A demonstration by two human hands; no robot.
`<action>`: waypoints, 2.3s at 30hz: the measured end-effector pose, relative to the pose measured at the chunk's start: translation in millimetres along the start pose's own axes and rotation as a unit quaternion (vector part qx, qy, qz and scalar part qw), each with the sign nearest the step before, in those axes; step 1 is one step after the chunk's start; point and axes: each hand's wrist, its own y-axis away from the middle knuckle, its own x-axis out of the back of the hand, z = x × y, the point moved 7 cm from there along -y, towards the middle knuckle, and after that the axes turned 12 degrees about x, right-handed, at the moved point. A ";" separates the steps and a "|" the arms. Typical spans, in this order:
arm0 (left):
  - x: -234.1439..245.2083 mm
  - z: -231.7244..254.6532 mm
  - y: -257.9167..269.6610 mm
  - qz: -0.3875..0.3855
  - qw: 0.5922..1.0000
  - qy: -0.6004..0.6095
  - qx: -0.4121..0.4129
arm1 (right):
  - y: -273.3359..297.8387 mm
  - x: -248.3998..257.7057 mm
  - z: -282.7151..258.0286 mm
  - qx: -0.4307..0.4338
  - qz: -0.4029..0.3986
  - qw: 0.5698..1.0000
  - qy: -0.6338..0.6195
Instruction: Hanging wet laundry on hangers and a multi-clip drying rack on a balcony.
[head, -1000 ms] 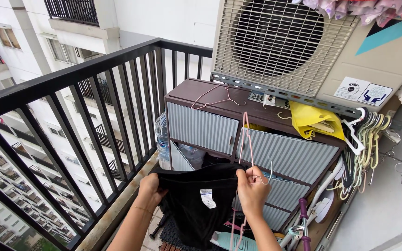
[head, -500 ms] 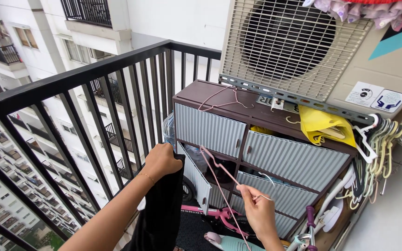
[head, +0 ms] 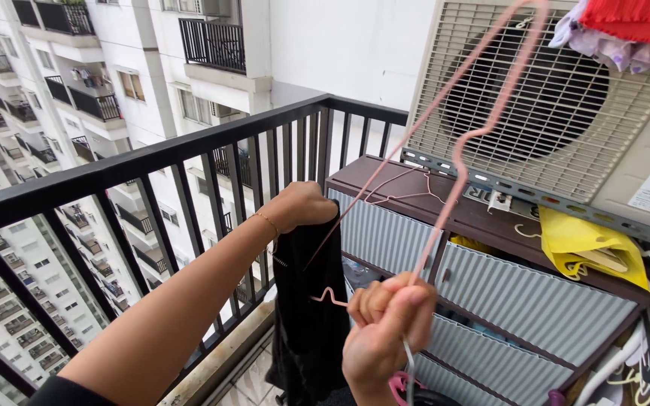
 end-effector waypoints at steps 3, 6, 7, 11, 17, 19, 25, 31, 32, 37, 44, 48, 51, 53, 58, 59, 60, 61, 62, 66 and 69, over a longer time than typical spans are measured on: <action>10.6 -9.0 -37.4 0.026 0.992 0.115 -0.052 | 36.5 15.1 56.6 -0.065 -0.102 0.987 0.105; 29.2 -45.6 -58.0 -0.005 0.952 0.306 0.021 | 56.9 54.8 84.9 -0.059 -0.232 0.919 0.312; 29.9 -59.7 -71.1 -0.004 0.952 0.306 0.019 | 51.9 70.7 79.9 -0.057 -0.232 0.919 0.313; 33.8 -107.5 -88.5 0.078 0.963 0.252 0.053 | 23.5 115.6 66.7 -0.172 -0.350 0.835 0.387; -14.8 -91.3 -53.0 -0.123 0.972 0.183 0.082 | 15.4 211.2 81.0 -0.326 -0.480 0.679 0.449; -33.1 -66.1 -30.6 -0.119 0.984 0.114 0.070 | 17.8 199.1 73.3 -0.348 -0.486 0.651 0.468; -28.7 10.2 2.5 -0.178 0.976 0.105 -0.072 | -38.8 109.5 90.6 -0.372 -0.491 0.648 0.447; -30.8 -21.8 -4.7 0.013 0.961 -0.005 -0.276 | -113.2 68.3 82.3 -0.234 -0.431 0.665 0.564; -50.1 -47.3 -18.3 0.039 0.970 -0.041 -0.234 | -125.6 67.0 76.1 -0.235 -0.426 0.695 0.530; -86.7 -101.6 -28.2 0.065 0.978 0.061 -0.187 | -172.8 82.5 42.1 -0.216 -0.403 0.691 0.559; -17.0 -65.5 9.5 0.218 0.915 0.173 -0.291 | -204.9 138.6 -7.1 -0.311 -0.369 0.711 0.512; 14.2 -58.6 32.3 0.331 0.906 0.146 -0.221 | -221.3 192.9 -36.2 -0.387 -0.223 0.776 0.445; 12.0 -40.1 22.1 0.289 0.912 0.152 -0.248 | -200.9 185.0 -26.3 -0.382 -0.242 0.807 0.379; 6.8 -7.2 37.2 0.205 0.923 0.170 -0.279 | -185.0 172.2 -7.8 -0.372 -0.225 0.824 0.364; -36.2 68.4 73.7 0.215 0.842 0.086 -0.487 | -150.9 129.2 36.9 -0.334 -0.244 0.834 0.364; -56.4 78.1 69.9 0.198 0.834 0.077 -0.509 | -146.0 121.0 43.3 -0.317 -0.270 0.820 0.392; -75.5 88.0 65.7 0.182 0.825 0.066 -0.531 | -142.1 111.9 50.7 -0.299 -0.296 0.805 0.419; -77.9 88.3 66.2 0.181 0.824 0.066 -0.533 | -142.3 108.8 47.9 -0.298 -0.294 0.805 0.419; -83.8 90.1 62.4 0.114 0.839 0.103 -0.522 | -144.6 103.4 43.3 -0.282 -0.301 0.814 0.408; -80.5 83.8 53.5 -0.016 0.872 0.198 -0.448 | -159.9 48.4 -41.0 0.012 -0.517 0.748 0.416; -71.7 69.0 39.7 -0.038 0.906 0.213 -0.364 | -160.1 156.5 -33.8 -0.172 -0.459 0.661 0.568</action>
